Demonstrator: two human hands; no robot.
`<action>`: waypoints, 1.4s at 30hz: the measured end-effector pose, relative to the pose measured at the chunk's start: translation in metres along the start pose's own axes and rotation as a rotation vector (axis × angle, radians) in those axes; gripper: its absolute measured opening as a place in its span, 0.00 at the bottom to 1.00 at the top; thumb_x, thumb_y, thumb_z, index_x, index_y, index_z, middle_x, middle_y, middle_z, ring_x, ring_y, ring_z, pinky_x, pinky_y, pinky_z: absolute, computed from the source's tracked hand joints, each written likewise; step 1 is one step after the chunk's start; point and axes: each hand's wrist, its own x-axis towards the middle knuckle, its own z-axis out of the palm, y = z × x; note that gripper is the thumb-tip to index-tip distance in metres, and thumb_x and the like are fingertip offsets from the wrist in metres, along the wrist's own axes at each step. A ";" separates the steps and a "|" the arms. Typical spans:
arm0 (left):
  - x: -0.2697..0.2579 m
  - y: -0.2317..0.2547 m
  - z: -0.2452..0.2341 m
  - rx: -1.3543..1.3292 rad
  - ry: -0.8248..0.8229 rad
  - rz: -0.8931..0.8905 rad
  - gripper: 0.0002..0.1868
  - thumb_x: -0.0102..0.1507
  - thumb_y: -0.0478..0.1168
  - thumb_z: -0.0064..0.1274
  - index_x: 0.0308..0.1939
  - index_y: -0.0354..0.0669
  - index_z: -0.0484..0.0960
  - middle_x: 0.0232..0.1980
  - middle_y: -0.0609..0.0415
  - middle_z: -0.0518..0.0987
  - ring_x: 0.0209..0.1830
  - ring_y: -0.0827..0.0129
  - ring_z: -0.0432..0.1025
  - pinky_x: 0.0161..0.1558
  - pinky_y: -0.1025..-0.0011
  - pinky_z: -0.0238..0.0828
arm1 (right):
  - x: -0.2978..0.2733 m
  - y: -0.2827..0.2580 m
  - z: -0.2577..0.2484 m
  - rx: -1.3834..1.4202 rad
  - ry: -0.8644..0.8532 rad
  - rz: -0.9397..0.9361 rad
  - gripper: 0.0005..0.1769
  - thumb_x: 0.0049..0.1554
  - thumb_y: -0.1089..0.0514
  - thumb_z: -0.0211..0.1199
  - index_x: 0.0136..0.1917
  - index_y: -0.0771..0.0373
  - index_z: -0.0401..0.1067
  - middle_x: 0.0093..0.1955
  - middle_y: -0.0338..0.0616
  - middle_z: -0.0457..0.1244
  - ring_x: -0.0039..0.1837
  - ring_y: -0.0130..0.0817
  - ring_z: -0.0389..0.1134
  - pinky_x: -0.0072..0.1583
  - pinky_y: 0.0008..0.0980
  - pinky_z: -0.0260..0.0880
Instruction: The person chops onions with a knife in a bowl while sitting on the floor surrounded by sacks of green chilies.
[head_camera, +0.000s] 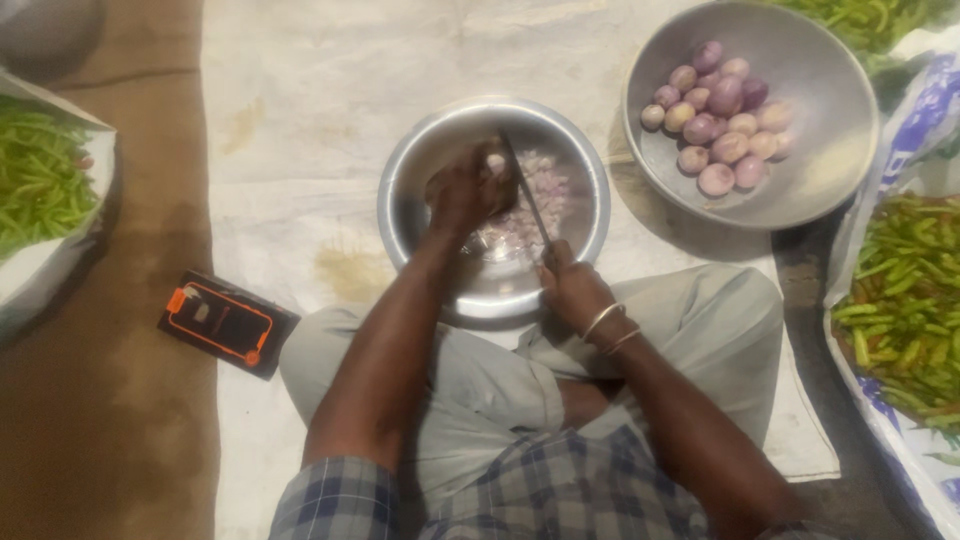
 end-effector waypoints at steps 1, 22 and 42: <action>-0.001 -0.002 0.000 0.004 0.033 0.037 0.20 0.65 0.52 0.58 0.59 0.55 0.81 0.42 0.56 0.85 0.39 0.66 0.79 0.43 0.61 0.74 | -0.002 -0.005 -0.001 0.003 0.000 -0.031 0.19 0.64 0.53 0.53 0.64 0.60 0.53 0.38 0.65 0.67 0.42 0.69 0.70 0.45 0.62 0.70; -0.001 -0.007 0.010 -0.028 0.092 0.001 0.07 0.64 0.44 0.60 0.44 0.51 0.87 0.40 0.55 0.86 0.38 0.63 0.79 0.46 0.58 0.72 | -0.023 -0.011 -0.007 -0.141 -0.060 -0.012 0.24 0.61 0.54 0.53 0.68 0.59 0.53 0.44 0.66 0.68 0.49 0.69 0.70 0.53 0.63 0.69; 0.004 -0.019 0.021 0.054 0.216 0.100 0.07 0.62 0.45 0.62 0.41 0.52 0.88 0.38 0.56 0.86 0.35 0.67 0.78 0.42 0.61 0.73 | -0.048 -0.032 -0.040 -0.321 -0.115 -0.090 0.30 0.56 0.56 0.60 0.68 0.67 0.56 0.50 0.60 0.68 0.53 0.60 0.71 0.56 0.54 0.72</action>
